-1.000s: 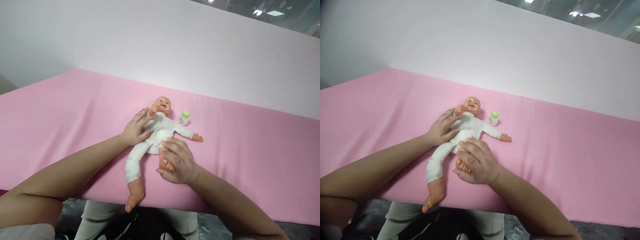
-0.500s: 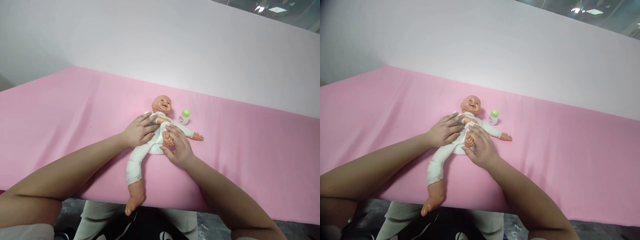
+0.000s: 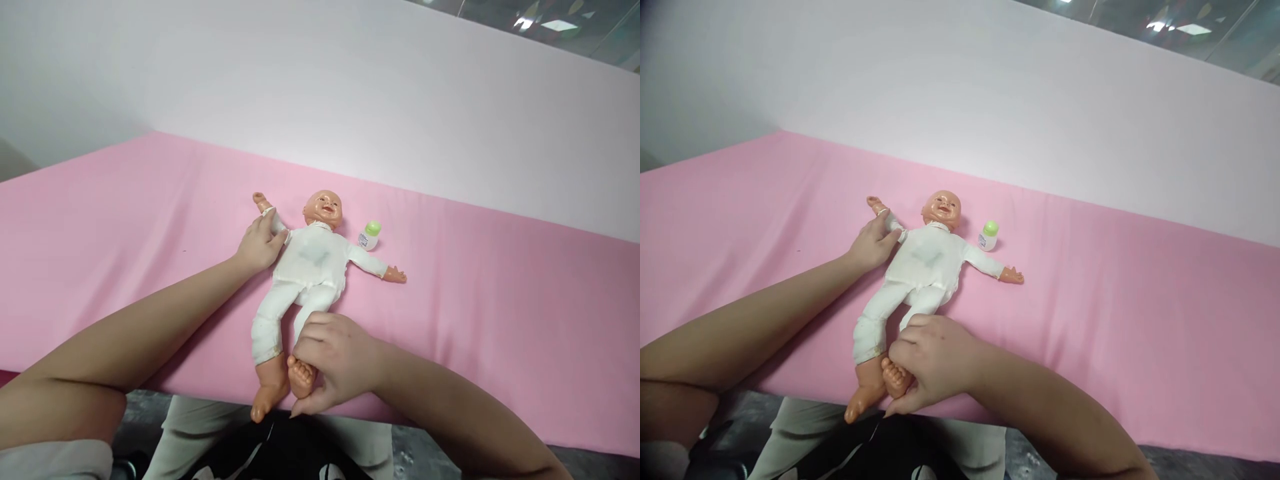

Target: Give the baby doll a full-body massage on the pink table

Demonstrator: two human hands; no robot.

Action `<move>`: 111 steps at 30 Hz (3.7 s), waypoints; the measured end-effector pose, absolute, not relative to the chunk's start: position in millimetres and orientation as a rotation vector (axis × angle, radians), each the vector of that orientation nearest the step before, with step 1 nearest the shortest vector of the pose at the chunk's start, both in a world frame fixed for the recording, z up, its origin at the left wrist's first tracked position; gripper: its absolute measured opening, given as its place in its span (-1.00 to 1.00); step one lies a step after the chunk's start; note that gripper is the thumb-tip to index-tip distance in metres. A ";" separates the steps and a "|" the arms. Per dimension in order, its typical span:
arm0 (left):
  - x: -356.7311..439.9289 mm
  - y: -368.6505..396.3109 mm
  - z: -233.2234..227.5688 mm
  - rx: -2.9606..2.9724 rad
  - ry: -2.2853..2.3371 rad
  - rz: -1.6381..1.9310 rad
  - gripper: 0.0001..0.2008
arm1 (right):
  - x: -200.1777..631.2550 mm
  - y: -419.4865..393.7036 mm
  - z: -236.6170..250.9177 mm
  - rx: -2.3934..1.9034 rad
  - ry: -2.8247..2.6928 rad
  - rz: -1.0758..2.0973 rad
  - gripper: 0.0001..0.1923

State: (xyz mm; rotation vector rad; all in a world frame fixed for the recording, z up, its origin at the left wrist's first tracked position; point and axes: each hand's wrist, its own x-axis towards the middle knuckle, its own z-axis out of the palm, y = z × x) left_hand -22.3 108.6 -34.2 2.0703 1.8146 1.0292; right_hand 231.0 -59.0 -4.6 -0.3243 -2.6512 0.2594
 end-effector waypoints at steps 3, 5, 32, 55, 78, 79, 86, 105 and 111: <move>-26.7 118.5 -37.2 1.953 1.893 0.984 -0.20 | 229.9 -60.3 -6.8 -0.329 -2.746 0.318 -0.35; -27.9 121.3 -39.4 1.931 1.890 1.018 -0.19 | 230.7 -61.4 -5.8 -0.329 -2.766 0.366 -0.34; 0.8 70.8 -8.0 3.025 1.032 0.594 -0.44 | 262.1 -2.7 -6.9 -0.780 -2.096 -0.046 -0.46; -29.5 120.8 -34.5 1.910 1.842 0.983 -0.25 | 232.7 -63.5 -15.8 -0.162 -2.731 0.221 -0.33; 2.4 73.6 -9.2 2.934 1.073 0.561 -0.40 | 261.3 -0.1 -9.7 -0.842 -2.124 -0.050 -0.51; 3.0 73.0 -8.1 2.928 1.073 0.549 -0.41 | 260.5 0.4 -8.9 -0.852 -2.128 -0.024 -0.51; 1.7 74.8 -13.4 2.789 1.122 0.649 -0.34 | 263.7 -4.8 -5.2 -0.791 -2.126 -0.046 -0.44; -28.6 125.0 -35.9 1.752 1.724 1.105 -0.30 | 230.2 -56.7 -14.3 -0.269 -2.772 0.574 -0.40; -22.7 107.2 -27.6 1.962 1.617 1.187 -0.30 | 232.4 -58.1 -8.7 -0.185 -2.699 0.466 -0.42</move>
